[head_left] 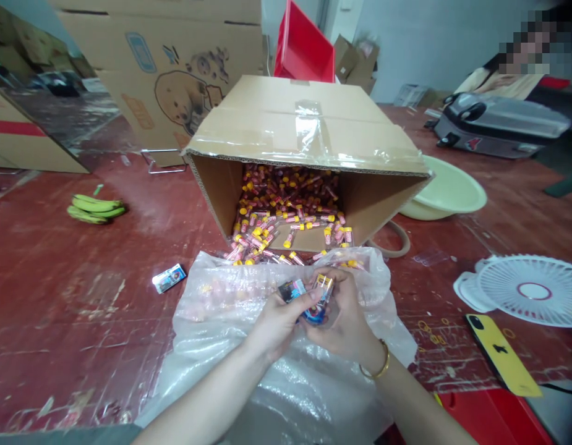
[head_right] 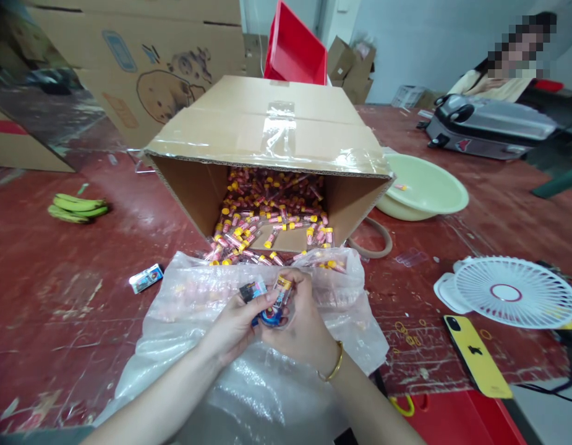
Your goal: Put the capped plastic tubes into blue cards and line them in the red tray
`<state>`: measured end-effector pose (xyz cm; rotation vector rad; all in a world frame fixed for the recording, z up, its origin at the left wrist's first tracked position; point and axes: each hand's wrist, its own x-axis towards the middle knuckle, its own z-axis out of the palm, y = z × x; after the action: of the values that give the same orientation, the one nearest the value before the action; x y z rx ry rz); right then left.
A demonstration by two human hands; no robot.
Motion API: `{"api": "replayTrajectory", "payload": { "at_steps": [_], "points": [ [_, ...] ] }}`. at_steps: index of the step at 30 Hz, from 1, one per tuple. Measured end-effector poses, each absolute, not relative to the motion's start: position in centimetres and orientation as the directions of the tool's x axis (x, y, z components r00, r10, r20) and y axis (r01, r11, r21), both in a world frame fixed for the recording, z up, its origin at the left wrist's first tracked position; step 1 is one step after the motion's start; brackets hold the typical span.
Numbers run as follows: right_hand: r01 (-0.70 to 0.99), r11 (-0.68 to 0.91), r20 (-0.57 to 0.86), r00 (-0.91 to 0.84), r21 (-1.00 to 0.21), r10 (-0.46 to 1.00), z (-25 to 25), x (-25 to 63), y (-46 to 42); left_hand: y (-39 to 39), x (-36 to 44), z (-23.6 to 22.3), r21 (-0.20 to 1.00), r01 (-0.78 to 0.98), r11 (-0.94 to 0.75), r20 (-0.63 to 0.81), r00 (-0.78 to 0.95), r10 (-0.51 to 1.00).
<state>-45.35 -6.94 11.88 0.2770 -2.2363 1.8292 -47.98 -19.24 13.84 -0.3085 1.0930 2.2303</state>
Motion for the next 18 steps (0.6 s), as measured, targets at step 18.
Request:
{"api": "replayTrajectory", "payload": {
  "at_steps": [18],
  "points": [
    [-0.088, -0.052, 0.07, -0.955, -0.995, 0.288, 11.5, -43.7, -2.1, -19.1, -47.6, 12.9, 0.736, -0.641, -0.219, -0.481, -0.723, 0.496]
  ]
}}
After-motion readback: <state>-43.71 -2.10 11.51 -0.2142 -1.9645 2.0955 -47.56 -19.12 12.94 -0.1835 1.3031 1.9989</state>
